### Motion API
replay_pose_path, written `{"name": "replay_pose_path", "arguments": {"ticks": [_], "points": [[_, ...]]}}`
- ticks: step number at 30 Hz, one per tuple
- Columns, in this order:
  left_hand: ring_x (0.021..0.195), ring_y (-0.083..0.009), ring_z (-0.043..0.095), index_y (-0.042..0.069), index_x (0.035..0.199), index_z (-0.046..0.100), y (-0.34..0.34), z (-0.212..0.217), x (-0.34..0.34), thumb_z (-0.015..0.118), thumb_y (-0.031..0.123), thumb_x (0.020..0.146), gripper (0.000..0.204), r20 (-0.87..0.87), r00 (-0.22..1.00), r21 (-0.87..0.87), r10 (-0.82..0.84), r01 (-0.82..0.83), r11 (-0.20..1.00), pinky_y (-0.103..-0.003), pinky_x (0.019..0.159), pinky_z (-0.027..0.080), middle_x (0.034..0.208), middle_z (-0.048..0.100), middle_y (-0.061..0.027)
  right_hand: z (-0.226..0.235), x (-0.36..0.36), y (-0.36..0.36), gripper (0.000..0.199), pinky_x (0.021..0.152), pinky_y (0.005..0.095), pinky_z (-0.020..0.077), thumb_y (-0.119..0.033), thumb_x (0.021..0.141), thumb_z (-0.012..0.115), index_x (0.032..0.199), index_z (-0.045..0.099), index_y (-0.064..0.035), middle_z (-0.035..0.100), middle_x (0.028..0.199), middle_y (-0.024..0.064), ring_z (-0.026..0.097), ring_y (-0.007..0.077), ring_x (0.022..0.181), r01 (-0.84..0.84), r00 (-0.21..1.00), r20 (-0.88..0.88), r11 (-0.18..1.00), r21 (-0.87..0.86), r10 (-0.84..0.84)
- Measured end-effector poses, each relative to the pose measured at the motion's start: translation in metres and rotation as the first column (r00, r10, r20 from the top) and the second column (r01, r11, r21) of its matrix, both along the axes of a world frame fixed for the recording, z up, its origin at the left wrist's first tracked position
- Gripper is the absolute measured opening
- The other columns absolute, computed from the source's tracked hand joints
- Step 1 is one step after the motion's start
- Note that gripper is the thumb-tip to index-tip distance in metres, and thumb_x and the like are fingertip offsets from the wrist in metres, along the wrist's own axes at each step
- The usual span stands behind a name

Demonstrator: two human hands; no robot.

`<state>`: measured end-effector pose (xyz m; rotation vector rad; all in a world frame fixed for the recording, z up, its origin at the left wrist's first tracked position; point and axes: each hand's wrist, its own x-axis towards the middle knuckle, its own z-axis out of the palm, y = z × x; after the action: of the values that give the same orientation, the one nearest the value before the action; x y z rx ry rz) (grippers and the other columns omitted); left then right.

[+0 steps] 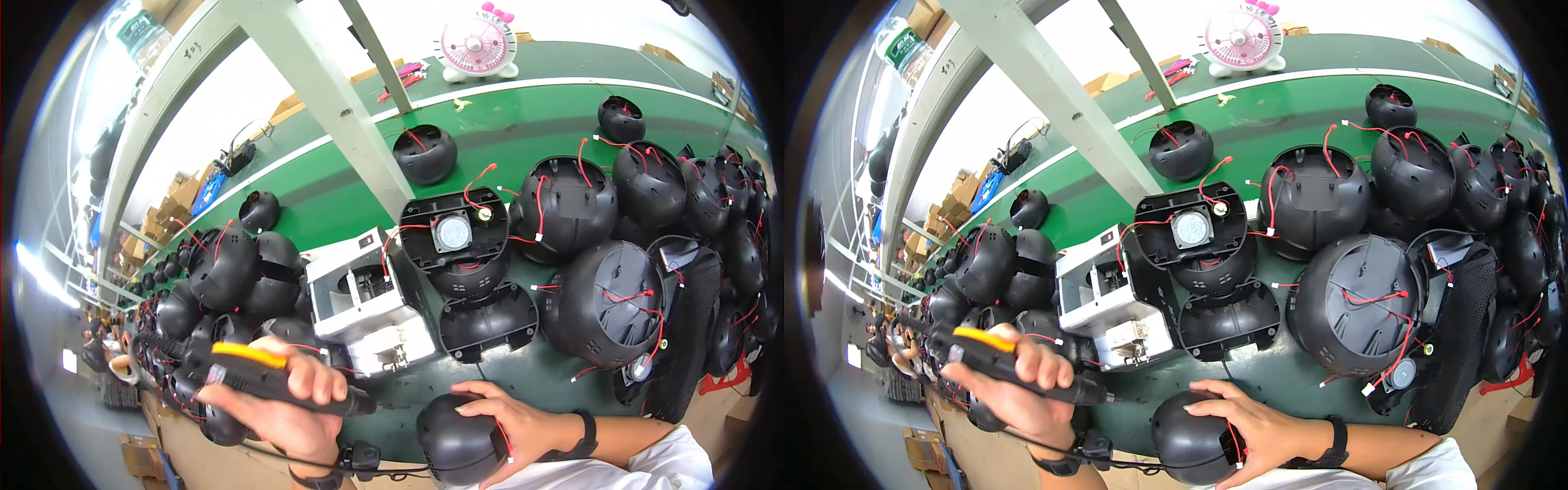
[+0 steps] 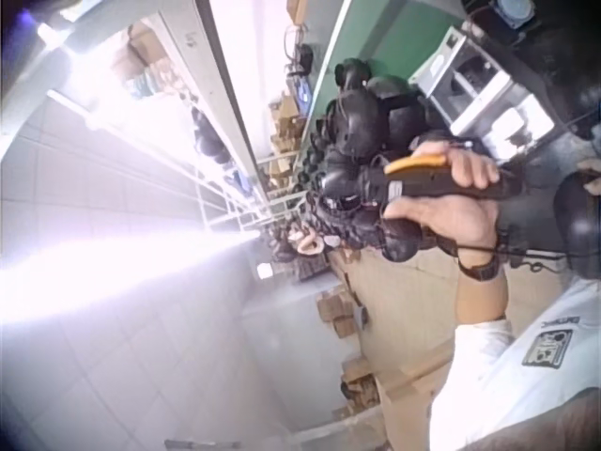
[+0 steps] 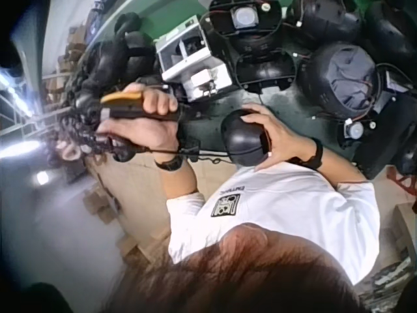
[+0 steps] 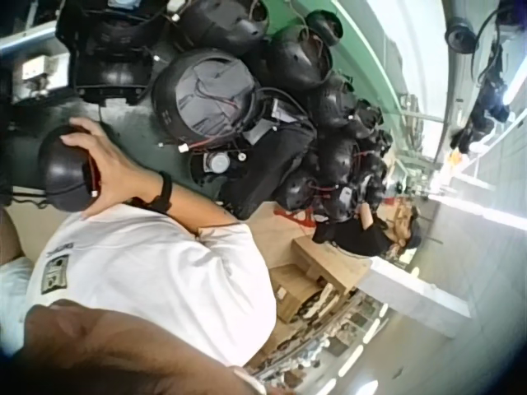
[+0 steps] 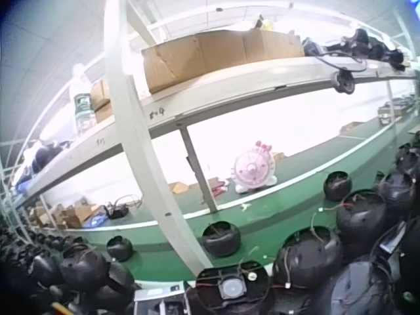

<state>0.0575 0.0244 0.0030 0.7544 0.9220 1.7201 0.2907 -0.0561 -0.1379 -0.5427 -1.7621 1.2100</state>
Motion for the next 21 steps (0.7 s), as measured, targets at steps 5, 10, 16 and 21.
{"name": "replay_pose_path", "arguments": {"ticks": [5,10,16,21], "points": [[0.041,-0.0135,0.042,0.012,0.104,0.054,-0.033,0.025,-0.005,0.045,0.086,0.088,0.077,-0.128,0.99,0.229,-0.059,0.088,0.969,-0.033,0.038,0.041,0.057,0.045,0.0011,0.003,-0.001,0.001,0.122,0.114,0.0533,0.0369,-0.037,0.05,0.103,0.15,0.037,-0.0096,0.035,0.152,0.0268,0.041,0.047,0.138,-0.012,1.0,-0.014,1.0,0.0,0.012],[0.062,-0.0218,0.053,0.007,0.113,0.062,-0.049,0.033,-0.008,0.058,0.09,0.075,0.092,-0.068,0.949,0.257,-0.307,0.314,0.914,-0.04,0.058,0.045,0.074,0.057,-0.006,-0.002,-0.006,0.007,0.121,0.111,0.054,0.0417,-0.038,0.055,0.103,0.152,0.032,-0.0188,0.028,0.154,0.0278,0.043,0.0459,0.138,-0.054,0.998,0.02,0.998,0.016,0.054],[0.062,-0.0221,0.054,0.003,0.107,0.061,-0.051,0.025,0.006,0.056,0.097,0.065,0.103,-0.08,0.942,0.194,-0.325,0.335,0.922,-0.037,0.057,0.045,0.071,0.055,-0.0057,-0.002,-0.012,0.003,0.12,0.111,0.054,0.0425,-0.041,0.055,0.102,0.151,0.034,-0.0187,0.027,0.154,0.0294,0.04,0.046,0.139,-0.021,0.998,0.053,0.999,0.043,0.019],[0.063,-0.0231,0.059,0.003,0.103,0.059,-0.059,0.001,0.022,0.056,0.091,0.075,0.093,-0.373,0.888,0.247,-0.27,0.376,0.893,-0.038,0.062,0.051,0.071,0.059,-0.0073,0.015,-0.013,-0.01,0.123,0.113,0.0522,0.0399,-0.038,0.052,0.102,0.151,0.035,-0.0119,0.033,0.151,0.0275,0.04,0.0463,0.138,0.094,0.991,0.092,0.996,0.013,-0.095]]}}
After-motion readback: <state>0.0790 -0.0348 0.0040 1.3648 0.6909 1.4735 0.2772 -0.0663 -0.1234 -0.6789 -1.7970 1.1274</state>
